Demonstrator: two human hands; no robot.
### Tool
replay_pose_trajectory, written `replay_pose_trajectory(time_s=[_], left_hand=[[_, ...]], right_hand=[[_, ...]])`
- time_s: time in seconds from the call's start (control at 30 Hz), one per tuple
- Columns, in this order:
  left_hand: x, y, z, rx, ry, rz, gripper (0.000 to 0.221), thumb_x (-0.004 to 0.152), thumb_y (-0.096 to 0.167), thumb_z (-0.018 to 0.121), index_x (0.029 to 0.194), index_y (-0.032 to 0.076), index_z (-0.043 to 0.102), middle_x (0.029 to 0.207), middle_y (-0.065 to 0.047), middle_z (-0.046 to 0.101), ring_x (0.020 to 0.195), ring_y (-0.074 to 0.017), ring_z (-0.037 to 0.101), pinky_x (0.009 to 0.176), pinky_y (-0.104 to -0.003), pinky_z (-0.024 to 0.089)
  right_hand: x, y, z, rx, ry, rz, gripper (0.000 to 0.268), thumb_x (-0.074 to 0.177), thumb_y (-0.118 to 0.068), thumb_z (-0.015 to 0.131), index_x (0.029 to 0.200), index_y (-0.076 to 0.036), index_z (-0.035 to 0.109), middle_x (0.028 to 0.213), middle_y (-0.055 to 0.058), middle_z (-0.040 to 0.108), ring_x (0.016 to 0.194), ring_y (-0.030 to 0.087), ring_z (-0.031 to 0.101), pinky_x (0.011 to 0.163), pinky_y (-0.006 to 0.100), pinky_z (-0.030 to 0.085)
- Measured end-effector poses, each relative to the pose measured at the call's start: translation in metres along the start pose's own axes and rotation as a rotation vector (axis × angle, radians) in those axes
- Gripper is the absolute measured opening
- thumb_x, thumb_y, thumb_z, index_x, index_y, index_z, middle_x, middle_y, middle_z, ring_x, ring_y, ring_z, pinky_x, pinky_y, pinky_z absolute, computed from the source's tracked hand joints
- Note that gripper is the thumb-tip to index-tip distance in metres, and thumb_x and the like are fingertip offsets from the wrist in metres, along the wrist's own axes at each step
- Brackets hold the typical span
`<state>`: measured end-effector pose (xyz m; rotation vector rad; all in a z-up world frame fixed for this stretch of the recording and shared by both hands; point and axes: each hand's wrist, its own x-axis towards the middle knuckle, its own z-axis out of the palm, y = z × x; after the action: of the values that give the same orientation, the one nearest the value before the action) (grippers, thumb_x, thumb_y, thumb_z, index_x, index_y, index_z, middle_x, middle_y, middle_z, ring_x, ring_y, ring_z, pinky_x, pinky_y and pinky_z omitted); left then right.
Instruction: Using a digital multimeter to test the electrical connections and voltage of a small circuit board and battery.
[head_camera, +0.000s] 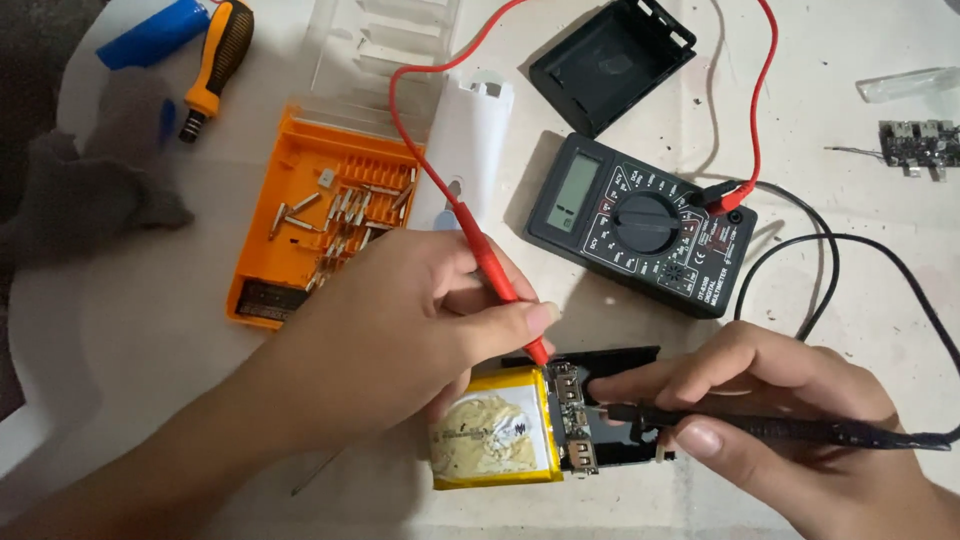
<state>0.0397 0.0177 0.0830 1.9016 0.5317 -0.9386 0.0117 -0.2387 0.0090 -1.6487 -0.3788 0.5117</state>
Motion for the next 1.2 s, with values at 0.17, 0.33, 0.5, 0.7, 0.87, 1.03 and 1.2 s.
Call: replay_pose_trajectory(time_s=[0.17, 0.33, 0.5, 0.7, 0.87, 1.03, 1.2], left_hand=[[0.000, -0.003, -0.002, 0.045, 0.007, 0.014, 0.029, 0.096, 0.032, 0.072, 0.087, 0.008, 0.085, 0.044, -0.014, 0.058, 0.043, -0.0176, 0.051, 0.059, -0.029, 0.043], [0.012, -0.031, -0.005, -0.188, -0.017, 0.370, 0.022, 0.097, 0.029, 0.055, 0.091, 0.009, 0.065, 0.093, -0.004, 0.092, 0.041, -0.0142, 0.054, 0.051, -0.027, 0.049], [-0.013, -0.014, -0.009, 0.166, 0.043, 0.283, 0.042, 0.090, 0.053, 0.064, 0.076, 0.014, 0.054, 0.066, 0.000, 0.062, 0.058, -0.0120, 0.048, 0.058, -0.029, 0.039], [-0.009, -0.040, -0.003, 0.977, -0.089, 0.266, 0.110, 0.067, 0.088, 0.095, 0.141, 0.028, 0.040, 0.139, 0.010, 0.057, 0.108, -0.0202, 0.072, 0.076, -0.051, 0.064], [0.005, -0.072, 0.005, 1.162, 0.035, 0.810, 0.105, 0.076, 0.074, 0.095, 0.139, 0.005, 0.048, 0.131, -0.011, 0.060, 0.100, -0.0345, 0.066, 0.053, -0.056, 0.061], [0.001, -0.065, 0.013, 1.158, 0.067, 0.763, 0.083, 0.089, 0.072, 0.077, 0.135, 0.008, 0.053, 0.113, -0.010, 0.069, 0.089, -0.0314, 0.069, 0.051, -0.052, 0.060], [-0.002, -0.065, 0.029, 0.917, 0.199, 0.658, 0.069, 0.073, 0.074, 0.081, 0.112, 0.021, 0.060, 0.099, -0.003, 0.072, 0.080, -0.0326, 0.069, 0.061, -0.054, 0.053]], right_hand=[[-0.003, -0.001, 0.003, 0.008, 0.006, -0.029, 0.009, 0.086, -0.008, 0.069, 0.094, -0.003, 0.069, 0.112, 0.025, 0.089, 0.113, 0.033, 0.090, 0.092, 0.041, 0.075], [-0.006, -0.003, 0.005, -0.079, 0.028, -0.020, 0.010, 0.086, -0.012, 0.069, 0.092, -0.005, 0.070, 0.116, 0.022, 0.089, 0.112, 0.029, 0.090, 0.088, 0.039, 0.077], [-0.005, -0.003, 0.004, 0.006, 0.109, 0.038, 0.013, 0.090, -0.014, 0.066, 0.094, -0.002, 0.069, 0.106, 0.024, 0.092, 0.096, 0.030, 0.092, 0.071, 0.034, 0.074], [0.007, -0.009, 0.011, -0.022, 0.240, -0.045, 0.035, 0.103, -0.025, 0.049, 0.114, 0.001, 0.069, 0.087, 0.022, 0.082, 0.074, 0.026, 0.077, 0.071, 0.036, 0.065], [0.004, -0.019, 0.008, -0.541, 0.253, -0.005, 0.029, 0.097, -0.022, 0.055, 0.102, -0.008, 0.081, 0.071, 0.002, 0.081, 0.055, 0.010, 0.069, 0.055, 0.021, 0.058], [0.004, -0.014, 0.001, -0.401, 0.332, 0.089, 0.027, 0.092, -0.020, 0.062, 0.105, -0.004, 0.078, 0.090, 0.007, 0.087, 0.082, 0.013, 0.079, 0.077, 0.026, 0.065], [-0.002, -0.013, 0.005, -0.139, 0.281, 0.218, 0.028, 0.089, -0.018, 0.063, 0.104, -0.001, 0.081, 0.100, 0.014, 0.096, 0.084, 0.022, 0.091, 0.078, 0.037, 0.078]])
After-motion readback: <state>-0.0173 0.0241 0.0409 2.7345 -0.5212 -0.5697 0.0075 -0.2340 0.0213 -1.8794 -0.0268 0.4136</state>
